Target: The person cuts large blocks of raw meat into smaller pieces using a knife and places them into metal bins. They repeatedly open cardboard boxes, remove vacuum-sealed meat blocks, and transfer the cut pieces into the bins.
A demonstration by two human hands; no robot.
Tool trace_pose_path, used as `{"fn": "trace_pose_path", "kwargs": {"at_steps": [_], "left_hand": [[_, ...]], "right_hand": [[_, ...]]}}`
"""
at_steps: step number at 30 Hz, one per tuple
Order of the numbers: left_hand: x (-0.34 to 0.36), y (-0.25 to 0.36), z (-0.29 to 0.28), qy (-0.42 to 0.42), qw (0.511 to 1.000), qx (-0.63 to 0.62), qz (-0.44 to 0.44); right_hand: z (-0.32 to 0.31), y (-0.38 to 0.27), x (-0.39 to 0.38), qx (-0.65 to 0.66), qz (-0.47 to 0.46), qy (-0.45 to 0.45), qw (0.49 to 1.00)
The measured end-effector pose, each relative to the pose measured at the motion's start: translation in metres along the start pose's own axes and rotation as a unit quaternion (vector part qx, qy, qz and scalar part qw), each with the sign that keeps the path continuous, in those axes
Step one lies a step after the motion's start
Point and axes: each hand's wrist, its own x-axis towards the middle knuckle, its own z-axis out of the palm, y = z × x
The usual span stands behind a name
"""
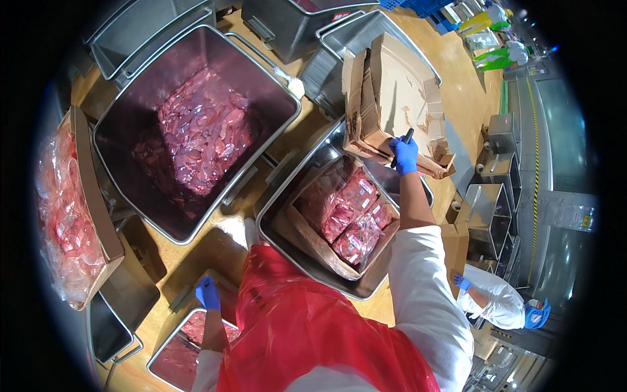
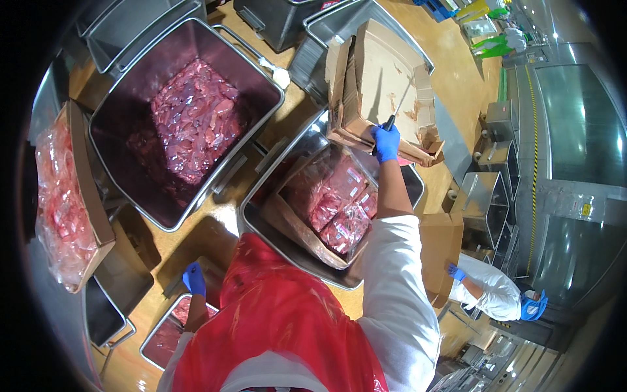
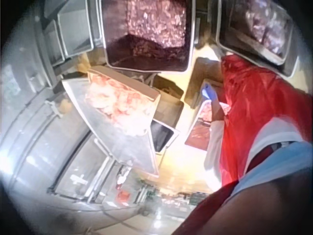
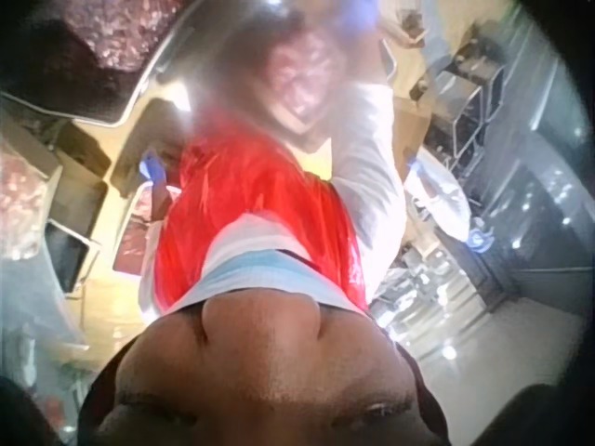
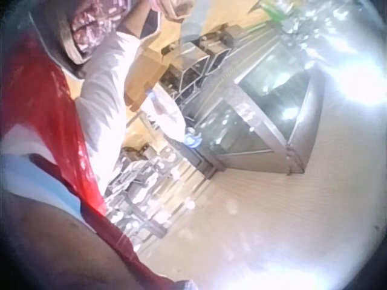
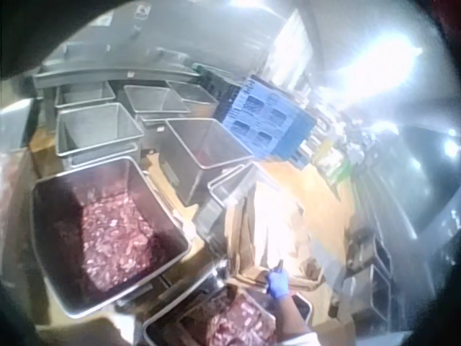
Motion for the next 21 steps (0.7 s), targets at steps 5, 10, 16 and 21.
{"fn": "trace_pose_path", "kwargs": {"at_steps": [5, 10, 16, 21], "left_hand": [[0.02, 0.024, -0.001, -0.03, 0.999, -0.043, 0.006], [0.029, 0.035, 0.001, -0.029, 0.997, -0.066, -0.008], [0.029, 0.034, 0.007, -0.03, 0.999, -0.034, -0.01], [0.023, 0.032, 0.007, -0.025, 0.997, -0.07, 0.025]], "right_hand": [[-0.004, -0.015, 0.002, 0.087, -0.024, 0.051, 0.995], [-0.008, -0.019, 0.006, 0.081, -0.007, 0.053, 0.995], [0.013, -0.042, -0.015, 0.051, 0.067, 0.009, 0.996], [0.048, -0.071, 0.0, -0.165, -0.004, -0.005, 0.986]]}}
